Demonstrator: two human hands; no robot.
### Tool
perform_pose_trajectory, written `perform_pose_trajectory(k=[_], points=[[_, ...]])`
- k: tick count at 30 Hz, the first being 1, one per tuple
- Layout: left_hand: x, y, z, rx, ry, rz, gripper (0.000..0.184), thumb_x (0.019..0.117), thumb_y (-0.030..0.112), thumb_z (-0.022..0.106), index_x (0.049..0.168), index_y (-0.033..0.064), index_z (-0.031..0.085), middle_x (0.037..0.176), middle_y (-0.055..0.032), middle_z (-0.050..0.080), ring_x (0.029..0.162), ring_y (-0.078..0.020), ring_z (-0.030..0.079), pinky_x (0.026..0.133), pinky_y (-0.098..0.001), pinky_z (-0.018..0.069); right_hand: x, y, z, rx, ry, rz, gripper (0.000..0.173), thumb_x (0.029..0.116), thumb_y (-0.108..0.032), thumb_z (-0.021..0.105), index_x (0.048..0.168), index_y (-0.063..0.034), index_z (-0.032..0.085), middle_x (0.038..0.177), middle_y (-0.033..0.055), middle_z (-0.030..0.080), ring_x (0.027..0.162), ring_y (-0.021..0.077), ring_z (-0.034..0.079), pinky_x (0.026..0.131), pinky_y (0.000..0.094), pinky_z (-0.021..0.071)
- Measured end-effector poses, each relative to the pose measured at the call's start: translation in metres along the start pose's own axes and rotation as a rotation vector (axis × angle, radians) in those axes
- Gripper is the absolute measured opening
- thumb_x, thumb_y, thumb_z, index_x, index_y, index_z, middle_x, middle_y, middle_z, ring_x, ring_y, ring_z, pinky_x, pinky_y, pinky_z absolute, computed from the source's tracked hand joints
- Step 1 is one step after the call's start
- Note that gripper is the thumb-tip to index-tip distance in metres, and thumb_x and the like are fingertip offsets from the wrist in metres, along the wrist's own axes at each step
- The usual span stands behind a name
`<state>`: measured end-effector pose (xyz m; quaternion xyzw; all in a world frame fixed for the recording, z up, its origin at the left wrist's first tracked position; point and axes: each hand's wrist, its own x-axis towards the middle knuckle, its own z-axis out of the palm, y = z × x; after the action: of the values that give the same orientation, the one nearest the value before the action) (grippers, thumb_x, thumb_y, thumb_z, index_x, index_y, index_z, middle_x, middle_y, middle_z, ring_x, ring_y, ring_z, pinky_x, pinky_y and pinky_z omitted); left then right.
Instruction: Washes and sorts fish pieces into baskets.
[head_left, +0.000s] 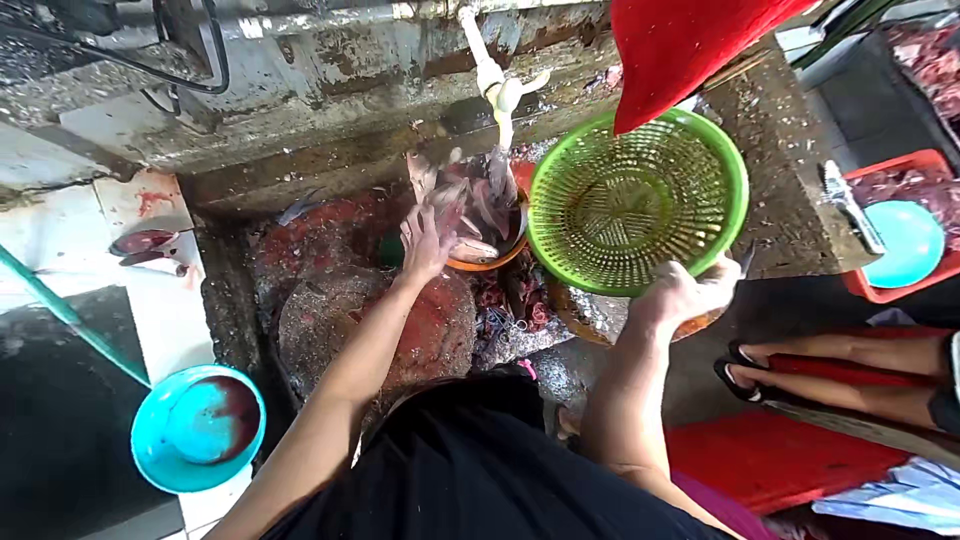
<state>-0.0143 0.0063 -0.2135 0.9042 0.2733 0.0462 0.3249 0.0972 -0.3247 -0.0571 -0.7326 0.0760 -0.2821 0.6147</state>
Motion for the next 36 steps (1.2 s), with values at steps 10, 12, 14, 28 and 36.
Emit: perform_pose_trajectory(k=[10,12,14,28,36], points=[[0.006,-0.002,0.011,-0.160,0.288,0.149,0.060,0.0947,0.047,0.066,0.136,0.0044,0.056,0.148,-0.0215,0.049,0.141,-0.0393,0.042,0.120,-0.0537,0.0320,0.037,0.096,-0.105,-0.432,0.239,0.443,0.032,0.0825,-0.004,0.072,0.113,0.0036,0.064,0.100,0.0137,0.067,0.087,0.0204,0.066,0.078,0.0384,0.0576],[0.010,-0.005,0.006,-0.270,0.362,0.141,0.055,0.0969,0.043,0.062,0.135,0.0036,0.056,0.143,-0.0199,0.053,0.137,-0.0352,0.046,0.117,-0.0503,0.0366,0.036,0.103,-0.107,-0.629,0.241,0.423,0.041,0.0870,-0.021,0.077,0.118,0.0033,0.066,0.110,0.0170,0.068,0.098,0.0225,0.066,0.085,0.0386,0.0548],[0.023,-0.015,0.000,-0.396,0.448,0.037,0.055,0.1015,0.041,0.055,0.139,0.0005,0.052,0.139,-0.0214,0.056,0.129,-0.0313,0.053,0.107,-0.0442,0.0486,0.023,0.094,-0.098,-0.841,0.234,0.273,0.074,0.0914,-0.040,0.070,0.148,0.0019,0.047,0.148,0.0262,0.049,0.138,0.0352,0.049,0.112,0.0422,0.0448],[0.137,-0.048,0.004,-1.008,-0.063,-0.147,0.053,0.1088,0.032,0.047,0.158,0.0154,0.037,0.148,-0.0134,0.054,0.124,-0.0215,0.059,0.101,-0.0418,0.0519,-0.032,0.129,0.177,-0.780,-0.870,0.306,0.062,0.1064,-0.056,0.040,0.122,-0.0039,0.068,0.111,0.0256,0.070,0.106,0.0440,0.067,0.090,0.0677,0.0506],[0.131,-0.030,0.008,-0.648,0.021,-0.131,0.052,0.1102,0.044,0.037,0.159,0.0263,0.038,0.149,-0.0063,0.057,0.135,-0.0199,0.057,0.113,-0.0523,0.0465,-0.052,0.142,0.193,-0.694,-0.678,0.313,0.057,0.0929,-0.065,0.063,0.103,-0.0106,0.078,0.098,0.0172,0.074,0.095,0.0363,0.070,0.086,0.0628,0.0530]])
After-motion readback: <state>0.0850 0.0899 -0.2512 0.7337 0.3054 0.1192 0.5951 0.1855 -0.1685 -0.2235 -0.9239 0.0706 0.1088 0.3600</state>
